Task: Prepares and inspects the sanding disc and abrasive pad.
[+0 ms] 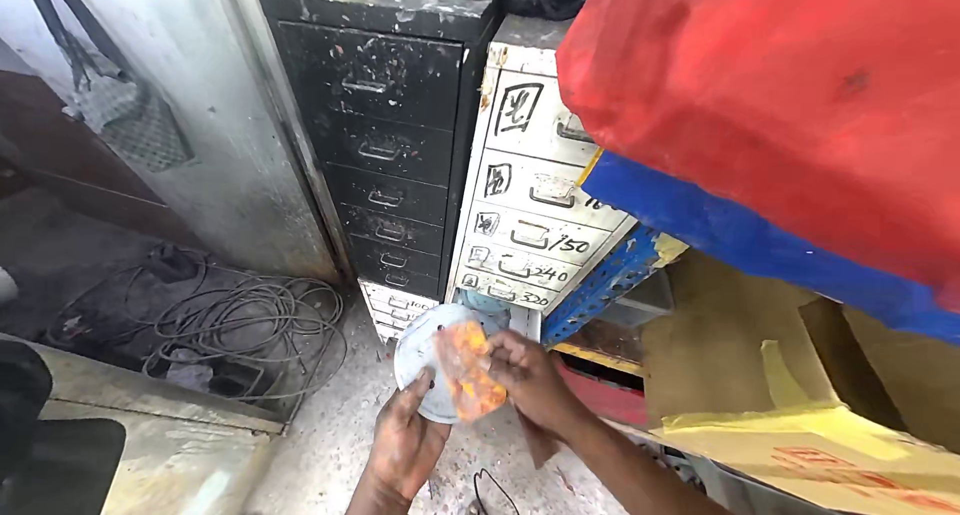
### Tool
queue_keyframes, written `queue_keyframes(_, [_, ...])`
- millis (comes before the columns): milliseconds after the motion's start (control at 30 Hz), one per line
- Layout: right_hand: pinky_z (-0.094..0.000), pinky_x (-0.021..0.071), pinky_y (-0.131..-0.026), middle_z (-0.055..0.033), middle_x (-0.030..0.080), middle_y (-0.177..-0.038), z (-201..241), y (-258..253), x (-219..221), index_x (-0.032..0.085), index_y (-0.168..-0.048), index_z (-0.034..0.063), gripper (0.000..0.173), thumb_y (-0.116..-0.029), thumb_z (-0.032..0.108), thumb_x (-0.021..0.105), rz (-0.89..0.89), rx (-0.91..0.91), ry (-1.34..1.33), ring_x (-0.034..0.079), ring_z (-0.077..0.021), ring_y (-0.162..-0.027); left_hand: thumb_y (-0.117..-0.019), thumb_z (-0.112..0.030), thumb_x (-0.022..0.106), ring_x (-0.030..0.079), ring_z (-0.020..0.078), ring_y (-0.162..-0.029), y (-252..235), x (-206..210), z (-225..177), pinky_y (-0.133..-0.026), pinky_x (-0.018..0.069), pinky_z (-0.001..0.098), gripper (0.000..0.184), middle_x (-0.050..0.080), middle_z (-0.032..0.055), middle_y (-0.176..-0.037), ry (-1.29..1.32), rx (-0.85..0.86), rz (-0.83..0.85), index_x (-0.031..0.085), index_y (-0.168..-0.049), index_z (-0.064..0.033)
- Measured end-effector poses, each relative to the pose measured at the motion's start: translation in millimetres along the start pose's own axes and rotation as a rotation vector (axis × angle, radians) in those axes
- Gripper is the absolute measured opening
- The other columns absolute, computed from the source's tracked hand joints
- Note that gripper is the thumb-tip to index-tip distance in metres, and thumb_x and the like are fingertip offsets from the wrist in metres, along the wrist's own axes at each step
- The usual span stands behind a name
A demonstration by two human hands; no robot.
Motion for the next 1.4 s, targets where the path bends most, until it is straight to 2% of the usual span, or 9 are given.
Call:
queue_keyframes(233, [-0.0296, 0.053, -0.06, -0.0039, 0.069, -0.077, 6.5, -9.0, -7.8, 0.066, -0.104, 0.0068, 0.009, -0.0981, 0.014, 0.066, -0.037, 0.029, 0.038, 0.064, -0.0134, -0.066, -0.1006, -0.018, 0.06, 0.066, 0.0359, -0.114, 3.6, 3.2, -11.5, -0.102, 0.0525, 0.0546, 0.038, 0.065, 0.0269, -0.122, -0.033, 0.049, 0.009, 0.054, -0.13, 0.0048])
queue_keyframes(400, [-0.0291, 0.0567, -0.069, -0.0029, 0.07, -0.082, 7.8, 4.4, 12.6, 0.065, -0.106, 0.0031, 0.013, -0.0999, 0.013, 0.061, 0.04, -0.014, 0.003, 0.067, -0.0105, -0.073, -0.105, -0.02, 0.052, 0.066, 0.0344, -0.114, 4.6, 3.0, -13.8, -0.102, 0.0529, 0.0532, 0.034, 0.065, 0.0256, -0.121, -0.043, 0.044, 0.03, 0.057, -0.128, 0.0043])
queue_keyframes(533, [-0.0314, 0.0508, -0.052, -0.0055, 0.067, -0.076, 20.2, -13.8, -19.2, 0.065, -0.109, 0.0052, 0.015, -0.0985, 0.015, 0.065, -0.091, -0.053, 0.065, 0.06, -0.0146, -0.06, -0.1031, -0.016, 0.051, 0.067, 0.0363, -0.114, 19.5, 2.3, -1.1, -0.101, 0.0539, 0.0544, 0.038, 0.064, 0.0274, -0.123, -0.068, 0.02, -0.038, 0.047, -0.134, 0.0061])
queue_keyframes(733, [-0.0302, 0.0566, -0.067, -0.0028, 0.07, -0.083, 5.1, 12.1, 19.5, 0.066, -0.107, 0.0031, 0.015, -0.0993, 0.016, 0.063, 0.052, 0.002, 0.0, 0.066, -0.0112, -0.072, -0.1034, -0.02, 0.055, 0.067, 0.0353, -0.11, 16.4, 3.4, -19.1, -0.099, 0.055, 0.054, 0.035, 0.066, 0.026, -0.118, -0.061, 0.038, -0.017, 0.055, -0.128, 0.0049])
queue_keyframes(967, [-0.0295, 0.0475, -0.047, -0.0064, 0.067, -0.077, 27.6, -14.5, -53.3, 0.063, -0.112, 0.0075, 0.014, -0.1013, 0.016, 0.064, -0.241, -0.063, 0.104, 0.056, -0.0147, -0.054, -0.0942, -0.014, 0.068, 0.068, 0.0377, -0.112, 46.9, -3.9, -12.4, -0.1, 0.0546, 0.0557, 0.044, 0.066, 0.0284, -0.12, -0.045, 0.004, -0.046, 0.051, -0.13, 0.0054])
queue_keyframes(1033, [-0.0268, 0.0425, -0.043, -0.0036, 0.063, -0.071, 46.3, -4.4, -54.0, 0.062, -0.107, 0.0091, 0.01, -0.0995, 0.016, 0.065, -0.269, -0.179, 0.174, 0.051, -0.0126, -0.05, -0.0976, -0.011, 0.059, 0.068, 0.0378, -0.11, 51.0, -12.9, -16.0, -0.097, 0.0559, 0.0555, 0.039, 0.065, 0.0289, -0.119, -0.071, 0.012, -0.109, 0.049, -0.131, 0.0054])
queue_keyframes(1133, [-0.0308, 0.0533, -0.05, 0.0, 0.066, -0.082, 84.7, 29.3, -20.0, 0.067, -0.103, 0.0083, 0.014, -0.0964, 0.02, 0.061, -0.251, -0.536, 0.567, 0.059, -0.0101, -0.059, -0.1041, -0.013, 0.046, 0.068, 0.0393, -0.11, 51.7, -18.9, -21.7, -0.095, 0.0563, 0.0568, 0.034, 0.064, 0.0299, -0.12, -0.061, 0.025, -0.162, 0.047, -0.133, 0.0049])
queue_keyframes(1233, [-0.037, 0.0584, -0.055, -0.0081, 0.069, -0.097, 85.4, 61.1, 38.1, 0.069, -0.102, 0.0112, 0.014, -0.0993, 0.018, 0.057, -0.051, -0.862, 0.883, 0.068, -0.0195, -0.071, -0.1017, -0.028, 0.061, 0.063, 0.0414, -0.119, 54.1, 1.1, -21.8, -0.102, 0.0517, 0.0594, 0.048, 0.062, 0.029, -0.13, 0.028, 0.016, -0.031, 0.05, -0.138, 0.0009])
queue_keyframes(1400, [-0.0357, 0.0527, -0.051, -0.0133, 0.065, -0.1, 76.6, 74.6, 62.2, 0.062, -0.139, 0.0213, 0.038, -0.1019, 0.015, 0.057, 0.085, -0.966, 1.023, 0.061, -0.0226, -0.063, -0.0998, -0.033, 0.064, 0.062, 0.0408, -0.122, 59.7, 15.3, -19.0, -0.105, 0.0495, 0.0591, 0.052, 0.061, 0.0276, -0.132, 0.088, 0.032, 0.035, 0.052, -0.139, -0.0015])
Point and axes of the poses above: each hand's wrist, its own y-axis away from the middle knuckle, its own x-axis out of the palm, z = x × y, the point moved 9 cm from there along -y, towards the middle knuckle
